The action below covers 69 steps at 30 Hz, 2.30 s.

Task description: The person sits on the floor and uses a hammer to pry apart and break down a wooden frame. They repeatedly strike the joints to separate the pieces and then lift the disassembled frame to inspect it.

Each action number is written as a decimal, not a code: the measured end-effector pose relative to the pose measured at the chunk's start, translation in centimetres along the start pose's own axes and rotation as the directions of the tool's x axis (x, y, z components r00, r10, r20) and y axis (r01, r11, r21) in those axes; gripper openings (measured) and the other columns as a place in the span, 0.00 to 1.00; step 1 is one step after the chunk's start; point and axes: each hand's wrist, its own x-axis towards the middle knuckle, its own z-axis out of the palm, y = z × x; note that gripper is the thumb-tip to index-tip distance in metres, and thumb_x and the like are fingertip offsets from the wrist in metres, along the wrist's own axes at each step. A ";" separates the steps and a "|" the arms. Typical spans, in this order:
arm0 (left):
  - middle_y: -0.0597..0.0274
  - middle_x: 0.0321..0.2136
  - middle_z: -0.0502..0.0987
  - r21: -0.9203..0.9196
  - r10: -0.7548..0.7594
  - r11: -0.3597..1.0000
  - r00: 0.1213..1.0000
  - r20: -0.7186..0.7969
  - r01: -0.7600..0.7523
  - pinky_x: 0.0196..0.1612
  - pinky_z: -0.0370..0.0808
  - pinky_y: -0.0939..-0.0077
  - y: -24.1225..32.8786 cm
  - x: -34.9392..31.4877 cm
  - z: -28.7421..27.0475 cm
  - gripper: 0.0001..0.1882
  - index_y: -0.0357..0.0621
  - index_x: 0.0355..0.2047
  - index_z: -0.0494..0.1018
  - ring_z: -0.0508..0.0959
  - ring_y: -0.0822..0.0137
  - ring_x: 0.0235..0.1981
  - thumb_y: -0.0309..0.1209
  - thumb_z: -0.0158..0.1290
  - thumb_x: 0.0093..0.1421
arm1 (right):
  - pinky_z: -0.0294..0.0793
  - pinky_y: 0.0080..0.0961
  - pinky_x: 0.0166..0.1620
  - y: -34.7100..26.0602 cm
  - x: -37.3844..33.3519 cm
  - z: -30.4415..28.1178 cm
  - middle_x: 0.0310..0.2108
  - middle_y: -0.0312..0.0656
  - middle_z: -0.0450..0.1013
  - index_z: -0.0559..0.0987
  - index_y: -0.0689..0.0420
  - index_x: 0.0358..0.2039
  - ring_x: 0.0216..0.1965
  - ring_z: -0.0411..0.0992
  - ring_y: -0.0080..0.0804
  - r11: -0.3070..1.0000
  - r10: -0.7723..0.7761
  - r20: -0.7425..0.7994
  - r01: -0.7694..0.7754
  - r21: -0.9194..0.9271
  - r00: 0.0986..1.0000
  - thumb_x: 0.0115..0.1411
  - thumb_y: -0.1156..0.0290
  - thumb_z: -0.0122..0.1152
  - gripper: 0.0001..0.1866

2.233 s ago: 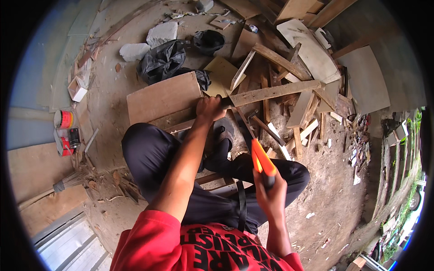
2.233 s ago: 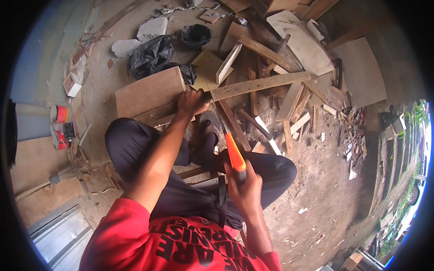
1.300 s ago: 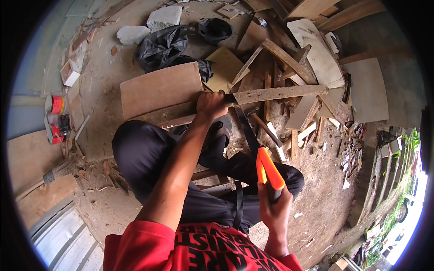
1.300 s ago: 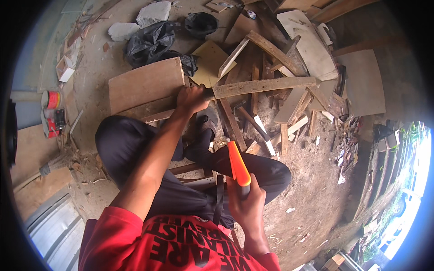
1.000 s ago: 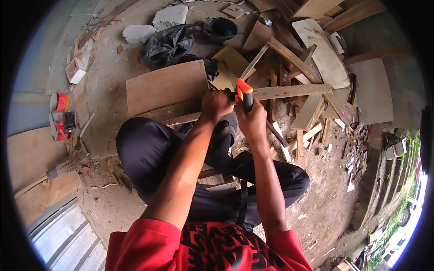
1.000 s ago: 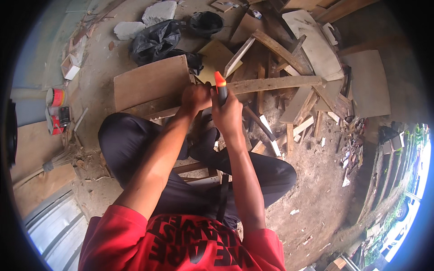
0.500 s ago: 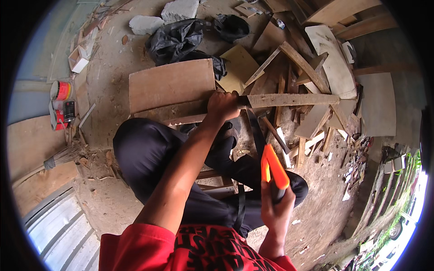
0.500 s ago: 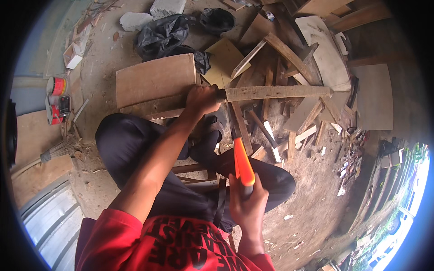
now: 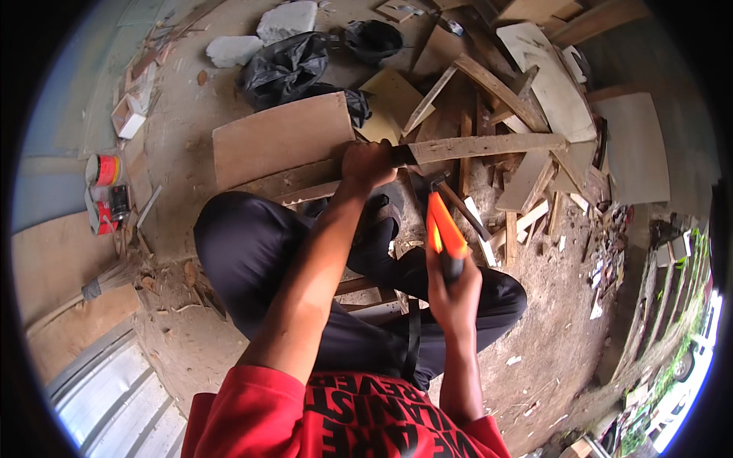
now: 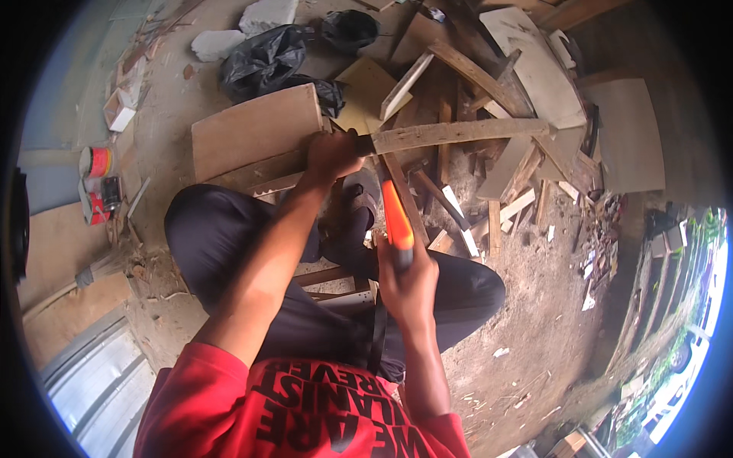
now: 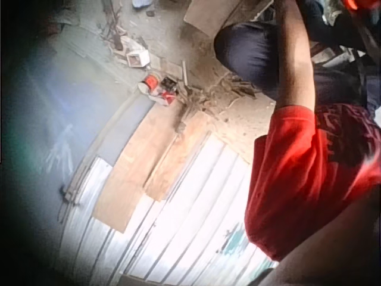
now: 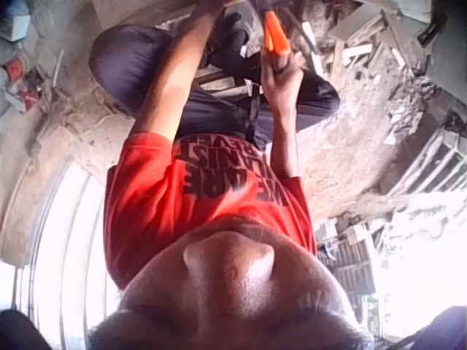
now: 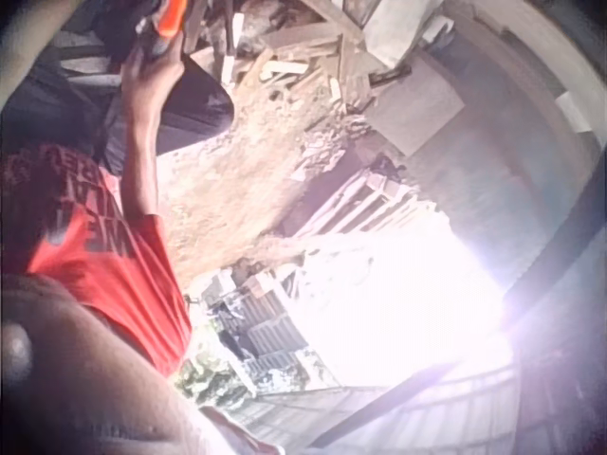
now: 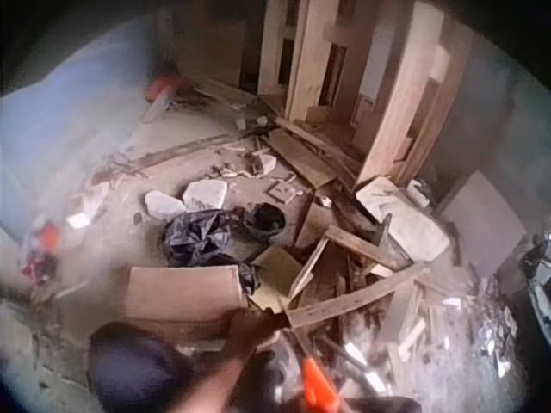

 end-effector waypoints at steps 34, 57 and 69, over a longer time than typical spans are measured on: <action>0.52 0.29 0.83 0.012 -0.010 1.000 1.000 -0.016 0.011 0.44 0.79 0.58 -0.4 0.5 0.4 0.15 0.47 0.36 0.79 0.84 0.53 0.35 0.41 0.52 0.56 | 0.73 0.37 0.30 3.3 7.0 4.1 0.21 0.55 0.73 0.77 0.64 0.35 0.25 0.77 0.54 0.979 -0.203 -0.024 0.204 0.030 0.979 0.62 0.67 0.62 0.11; 0.49 0.34 0.83 -0.019 -0.092 0.996 0.996 0.010 0.092 0.47 0.78 0.60 -0.3 -0.3 -1.0 0.15 0.45 0.37 0.78 0.84 0.51 0.39 0.40 0.51 0.56 | 0.70 0.25 0.28 -0.6 2.2 -0.9 0.19 0.41 0.72 0.78 0.65 0.37 0.25 0.69 0.18 0.997 0.083 0.098 -0.082 -0.007 0.992 0.62 0.70 0.62 0.10; 0.49 0.34 0.83 0.054 -0.070 0.996 0.995 0.065 0.067 0.44 0.79 0.59 -0.4 0.3 -0.4 0.16 0.47 0.39 0.78 0.84 0.52 0.39 0.42 0.52 0.55 | 0.71 0.29 0.29 2.6 1.2 -0.3 0.21 0.49 0.74 0.77 0.64 0.35 0.21 0.73 0.28 0.998 0.052 0.108 -0.056 0.033 0.993 0.60 0.71 0.64 0.09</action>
